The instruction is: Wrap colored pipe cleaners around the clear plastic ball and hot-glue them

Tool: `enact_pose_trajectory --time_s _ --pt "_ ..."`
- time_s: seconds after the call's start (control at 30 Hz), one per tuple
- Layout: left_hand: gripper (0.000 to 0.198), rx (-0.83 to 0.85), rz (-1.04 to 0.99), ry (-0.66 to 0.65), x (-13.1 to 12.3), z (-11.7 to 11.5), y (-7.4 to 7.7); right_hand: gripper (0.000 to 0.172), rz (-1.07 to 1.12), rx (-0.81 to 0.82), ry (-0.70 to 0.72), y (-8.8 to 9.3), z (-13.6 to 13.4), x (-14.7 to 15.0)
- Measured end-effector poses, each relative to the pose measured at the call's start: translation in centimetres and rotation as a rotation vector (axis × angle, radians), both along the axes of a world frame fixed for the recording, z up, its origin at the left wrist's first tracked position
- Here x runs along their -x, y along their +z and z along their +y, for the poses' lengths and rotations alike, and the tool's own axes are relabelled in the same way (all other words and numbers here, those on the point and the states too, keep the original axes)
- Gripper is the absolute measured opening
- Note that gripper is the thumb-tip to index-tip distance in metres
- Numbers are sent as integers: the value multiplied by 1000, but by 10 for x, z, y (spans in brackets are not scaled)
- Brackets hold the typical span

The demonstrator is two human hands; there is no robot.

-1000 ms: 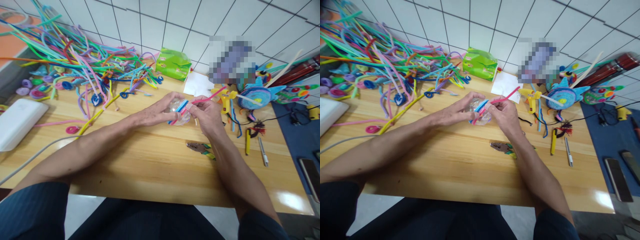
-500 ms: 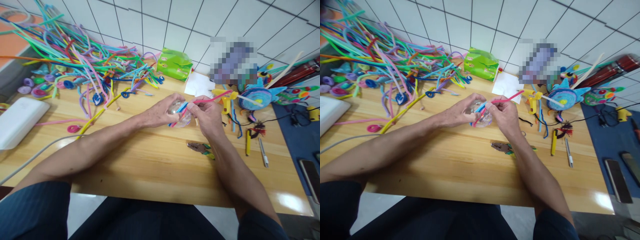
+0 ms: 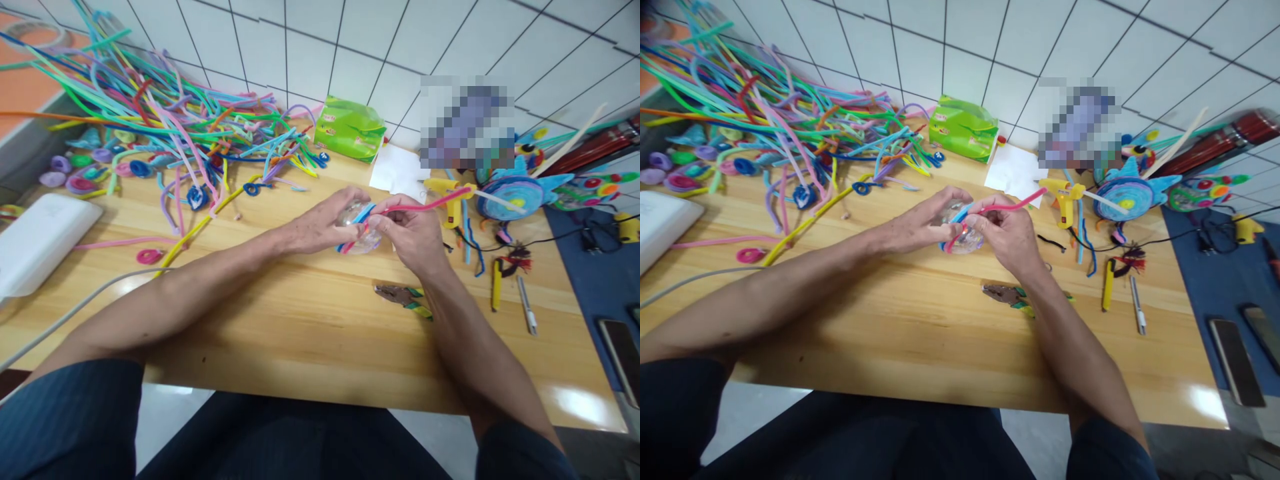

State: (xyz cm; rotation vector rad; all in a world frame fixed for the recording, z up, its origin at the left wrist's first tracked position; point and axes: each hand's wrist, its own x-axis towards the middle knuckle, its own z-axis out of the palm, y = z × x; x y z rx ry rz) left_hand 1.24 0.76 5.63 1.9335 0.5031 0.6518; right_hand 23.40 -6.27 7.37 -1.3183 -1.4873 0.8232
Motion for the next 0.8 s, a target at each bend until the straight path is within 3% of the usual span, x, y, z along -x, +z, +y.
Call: enact_pose_trajectory --time_s 0.17,0.33,0.8 --pt "59 31 48 -54 4 3 0 32 -18 7 -8 2 -2 3" --pt "84 41 25 -95 5 10 -6 28 5 10 -23 2 -2 4" --pt "95 -12 1 -140 7 17 -9 35 21 -8 -29 3 -1 3"
